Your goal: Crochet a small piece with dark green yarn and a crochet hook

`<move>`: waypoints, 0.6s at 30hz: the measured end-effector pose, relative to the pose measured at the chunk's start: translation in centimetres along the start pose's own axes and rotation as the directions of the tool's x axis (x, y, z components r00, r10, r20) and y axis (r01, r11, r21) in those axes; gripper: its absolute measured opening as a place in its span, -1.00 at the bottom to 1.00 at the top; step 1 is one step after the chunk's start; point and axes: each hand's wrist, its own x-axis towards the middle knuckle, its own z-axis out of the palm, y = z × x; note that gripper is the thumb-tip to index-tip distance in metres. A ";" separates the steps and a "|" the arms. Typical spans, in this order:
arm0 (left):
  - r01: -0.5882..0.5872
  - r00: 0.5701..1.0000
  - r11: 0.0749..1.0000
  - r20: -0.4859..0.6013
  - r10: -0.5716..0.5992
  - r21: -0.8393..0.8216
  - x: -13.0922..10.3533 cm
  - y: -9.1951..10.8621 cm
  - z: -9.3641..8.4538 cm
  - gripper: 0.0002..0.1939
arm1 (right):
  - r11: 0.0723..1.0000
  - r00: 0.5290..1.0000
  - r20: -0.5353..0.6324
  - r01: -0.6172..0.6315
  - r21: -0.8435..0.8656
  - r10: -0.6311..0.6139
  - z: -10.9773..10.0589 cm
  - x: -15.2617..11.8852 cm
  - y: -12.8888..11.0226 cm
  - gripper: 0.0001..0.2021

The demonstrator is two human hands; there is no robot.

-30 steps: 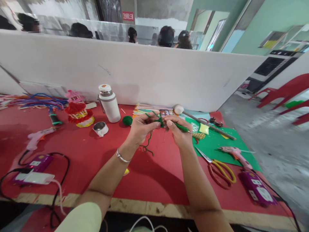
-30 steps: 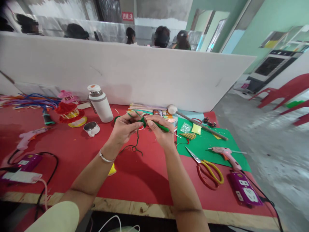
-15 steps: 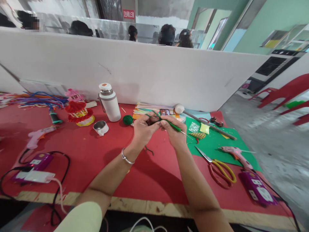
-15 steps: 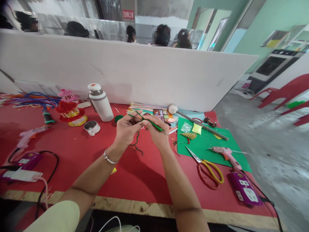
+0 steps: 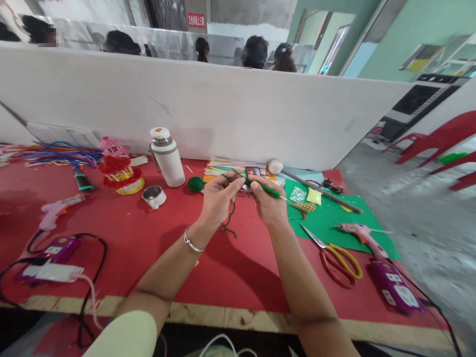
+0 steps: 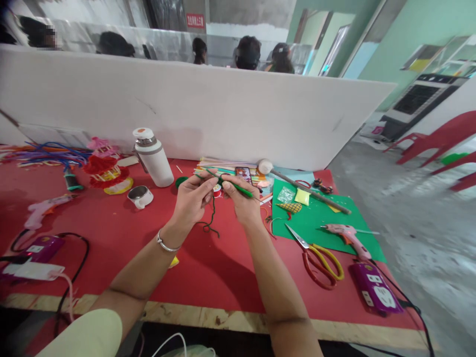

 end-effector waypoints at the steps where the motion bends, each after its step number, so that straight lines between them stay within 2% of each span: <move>1: -0.011 1.000 1.000 -0.007 0.011 0.005 0.1 -0.1 -0.1 -0.68 | 1.000 1.000 0.015 0.018 -0.013 -0.017 -0.1 0.0 0.0 -0.75; 4: 0.009 1.000 1.000 0.011 -0.009 0.021 0.4 -0.1 -0.5 -0.67 | 0.999 0.997 0.072 0.032 -0.038 -0.029 -0.2 0.0 -0.4 -0.82; 7: 0.032 0.999 0.999 0.021 -0.032 0.016 0.7 0.0 -0.9 -0.70 | 0.997 0.993 0.091 -0.074 0.025 0.072 -0.5 0.1 -0.7 -0.77; 10: 0.027 0.999 0.997 -0.038 -0.029 -0.069 0.8 0.2 -1.1 -0.67 | 0.978 0.979 0.109 -0.183 0.099 0.172 -0.8 0.2 -0.8 -0.68; 14: 0.056 0.997 0.991 -0.041 -0.062 -0.124 0.8 0.2 -1.1 -0.63 | 0.954 0.963 0.078 -0.267 0.134 0.258 -1.2 0.5 -0.8 -0.72; 18: 0.093 0.995 0.985 -0.026 -0.097 -0.144 0.8 0.0 -1.2 -0.61 | 0.928 0.948 0.046 -0.317 0.198 0.314 -1.3 0.9 -1.0 -0.68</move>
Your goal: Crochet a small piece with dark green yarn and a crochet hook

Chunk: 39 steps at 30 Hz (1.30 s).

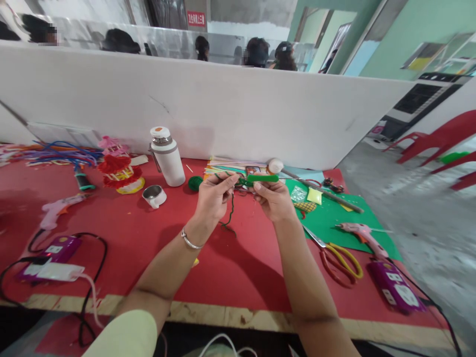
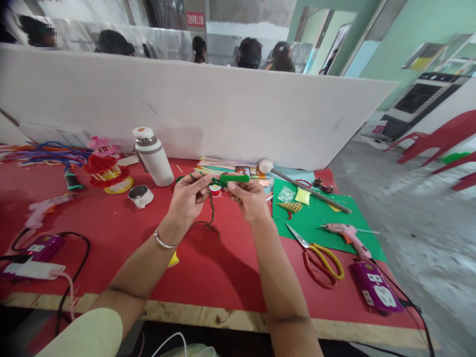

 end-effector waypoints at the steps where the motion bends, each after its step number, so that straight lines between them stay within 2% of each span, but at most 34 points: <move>1: 0.008 1.000 1.000 0.000 -0.008 0.003 0.0 0.0 0.0 -0.61 | 1.000 1.000 -0.008 -0.005 0.014 0.005 0.0 0.1 -0.1 -0.67; 12: 0.046 0.999 0.999 -0.001 -0.046 -0.003 -0.1 0.0 0.3 -0.57 | 1.000 0.999 -0.040 -0.003 0.005 0.004 -0.3 0.2 -0.2 -0.68; 14: 0.024 1.000 1.000 -0.003 -0.024 0.008 -0.1 -0.1 0.2 -0.59 | 0.998 1.000 -0.008 0.024 -0.056 -0.025 -0.4 0.1 -0.2 -0.69; 19: 0.023 1.000 0.999 -0.013 -0.023 0.044 -0.4 -0.1 0.5 -0.56 | 0.964 0.975 0.167 0.181 -0.195 -0.150 -0.3 -0.6 -0.7 -0.61; 22: 0.041 0.998 0.995 0.035 -0.045 0.095 -0.7 0.0 0.6 -0.58 | 0.952 0.974 0.139 0.208 -0.225 -0.180 -0.3 -0.8 -0.9 -0.73; 24: 0.032 0.997 0.991 0.068 -0.041 0.128 -0.8 -0.1 0.6 -0.62 | 0.954 0.979 0.118 0.192 -0.231 -0.169 -0.5 -0.8 -1.0 -0.74; 28: -0.101 0.992 0.972 0.097 0.083 0.211 -0.7 -0.2 0.3 -0.71 | 0.952 0.980 0.135 0.176 -0.249 -0.145 -1.0 -0.8 -1.4 -0.69; 33: -0.318 0.948 0.892 0.106 0.300 0.322 -0.5 -0.6 0.1 -0.84 | 0.896 0.977 0.123 0.208 -0.392 -0.174 -0.2 -1.6 -2.2 -0.65; 35: -0.348 0.937 0.876 0.120 0.327 0.334 -0.5 -0.7 0.1 -0.86 | 0.910 0.980 0.122 0.191 -0.367 -0.156 0.1 -1.8 -2.4 -0.63; 39: -0.346 0.937 0.881 0.169 0.306 0.322 -0.5 -0.4 0.2 -0.86 | 0.958 0.990 0.103 0.118 -0.261 -0.094 0.3 -1.8 -2.3 -0.67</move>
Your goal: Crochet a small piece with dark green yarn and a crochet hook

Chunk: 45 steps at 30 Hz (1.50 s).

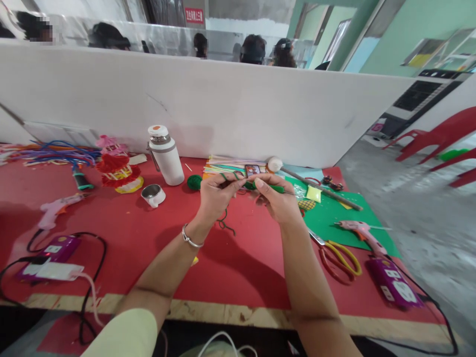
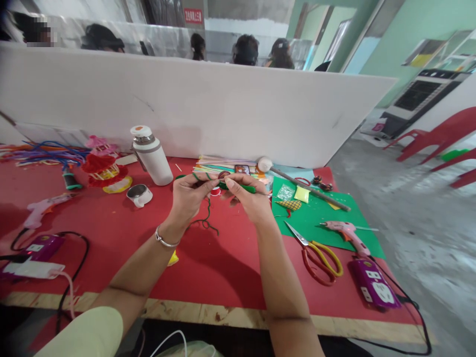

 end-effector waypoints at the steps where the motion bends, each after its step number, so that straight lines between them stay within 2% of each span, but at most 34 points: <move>1: 0.001 1.000 1.000 0.008 -0.001 0.005 0.0 0.1 0.0 -0.86 | 1.000 1.000 -0.002 -0.017 0.018 0.017 0.0 0.0 0.1 -0.68; 5: 0.031 1.000 0.999 -0.005 -0.031 0.019 0.2 0.2 -0.2 -0.84 | 0.999 1.000 0.005 -0.022 0.033 0.022 0.2 0.2 0.4 -0.67; 12: 0.173 0.985 0.981 0.019 -0.172 -0.085 0.4 0.5 -0.3 -0.73 | 0.997 0.998 0.035 0.052 -0.059 -0.050 0.6 0.1 0.9 -0.62; 17: 0.231 0.973 0.958 0.036 -0.228 -0.170 0.3 0.5 -0.2 -0.67 | 0.996 0.995 -0.057 0.075 -0.050 -0.078 1.1 0.1 1.5 -0.61; 20: 0.192 0.981 0.973 0.034 -0.189 -0.130 0.1 0.2 -0.3 -0.64 | 0.995 0.990 -0.096 0.097 -0.035 -0.100 1.3 0.2 1.8 -0.61; 25: 0.041 0.999 0.999 0.020 -0.041 -0.008 -0.1 0.1 -0.1 -0.70 | 0.991 0.982 -0.133 0.130 -0.029 -0.132 1.4 0.3 2.0 -0.60; 27: 0.032 0.999 0.999 0.025 -0.032 -0.009 -0.1 0.3 -0.1 -0.71 | 0.989 0.979 -0.141 0.147 -0.016 -0.147 1.4 0.3 2.1 -0.61; 29: 0.074 0.997 0.997 0.033 -0.073 -0.036 0.1 0.5 -0.2 -0.73 | 0.986 0.977 -0.144 0.162 0.025 -0.157 1.3 0.4 2.3 -0.64; 31: 0.167 0.985 0.983 0.051 -0.163 -0.079 0.4 0.7 -0.5 -0.73 | 0.980 0.977 -0.135 0.177 0.091 -0.164 1.2 0.4 2.3 -0.67; 35: 0.354 0.931 0.929 0.132 -0.339 -0.111 1.0 1.2 -1.5 -0.67 | 0.964 0.985 -0.083 0.166 0.206 -0.151 1.1 0.6 2.2 -0.68; 39: 0.367 0.921 0.925 0.181 -0.346 -0.097 1.3 1.6 -2.0 -0.63 | 0.960 0.989 -0.064 0.144 0.242 -0.132 1.0 0.7 2.1 -0.69; 45: 0.376 0.899 0.924 0.271 -0.345 -0.073 1.5 1.9 -2.6 -0.67 | 0.962 0.994 -0.007 0.106 0.253 -0.108 0.2 0.9 2.3 -0.71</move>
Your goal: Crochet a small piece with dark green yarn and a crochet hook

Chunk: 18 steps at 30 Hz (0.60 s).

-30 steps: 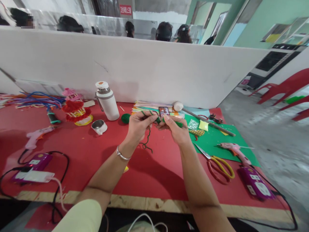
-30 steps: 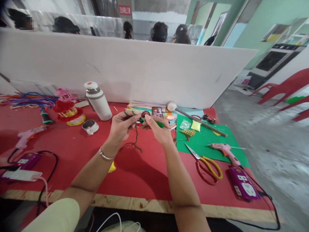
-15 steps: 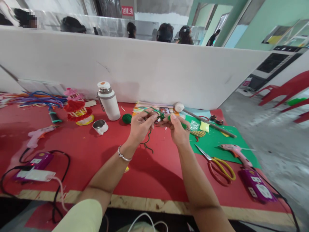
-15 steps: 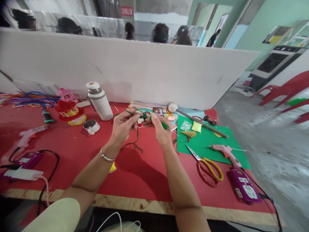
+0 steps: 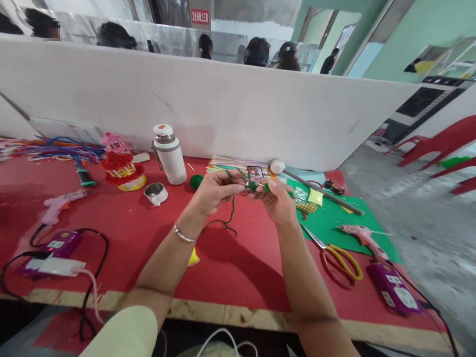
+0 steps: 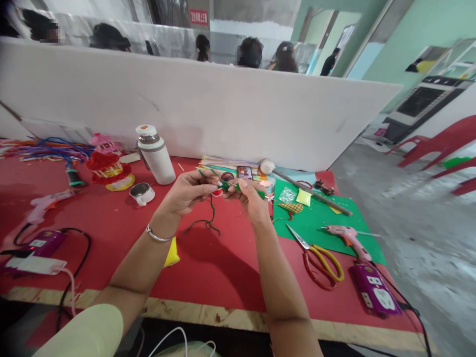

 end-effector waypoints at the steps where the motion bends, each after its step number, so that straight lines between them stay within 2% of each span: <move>1: 0.011 1.000 1.000 0.004 -0.011 0.000 0.0 0.0 0.0 -0.67 | 1.000 1.000 0.007 -0.005 0.001 0.005 -0.1 0.0 0.0 -0.71; 4: 0.017 1.000 1.000 -0.007 -0.017 -0.021 0.0 0.0 0.1 -0.67 | 1.000 1.000 0.011 -0.015 0.000 0.015 -0.1 0.1 0.1 -0.70; 7: -0.045 0.998 0.999 -0.047 0.044 -0.019 0.0 -0.5 0.3 -0.71 | 0.999 1.000 -0.007 0.010 -0.041 -0.010 0.0 0.0 0.1 -0.69; 10: -0.174 0.981 0.979 -0.067 0.181 0.104 0.1 -1.1 0.4 -0.79 | 0.986 0.998 0.016 0.068 -0.153 -0.066 0.1 -0.3 0.0 -0.72; 13: -0.300 0.940 0.905 -0.070 0.335 0.300 0.1 -1.6 0.5 -0.85 | 0.942 0.990 0.029 0.143 -0.303 -0.141 0.4 -0.7 -0.4 -0.72; 15: -0.327 0.920 0.871 -0.087 0.382 0.366 0.0 -1.7 0.8 -0.85 | 0.909 0.981 0.008 0.181 -0.375 -0.192 0.7 -0.9 -0.5 -0.71; 18: -0.332 0.906 0.872 -0.135 0.401 0.361 -0.1 -1.9 1.4 -0.85 | 0.871 0.968 -0.003 0.223 -0.439 -0.249 1.2 -1.0 -0.5 -0.69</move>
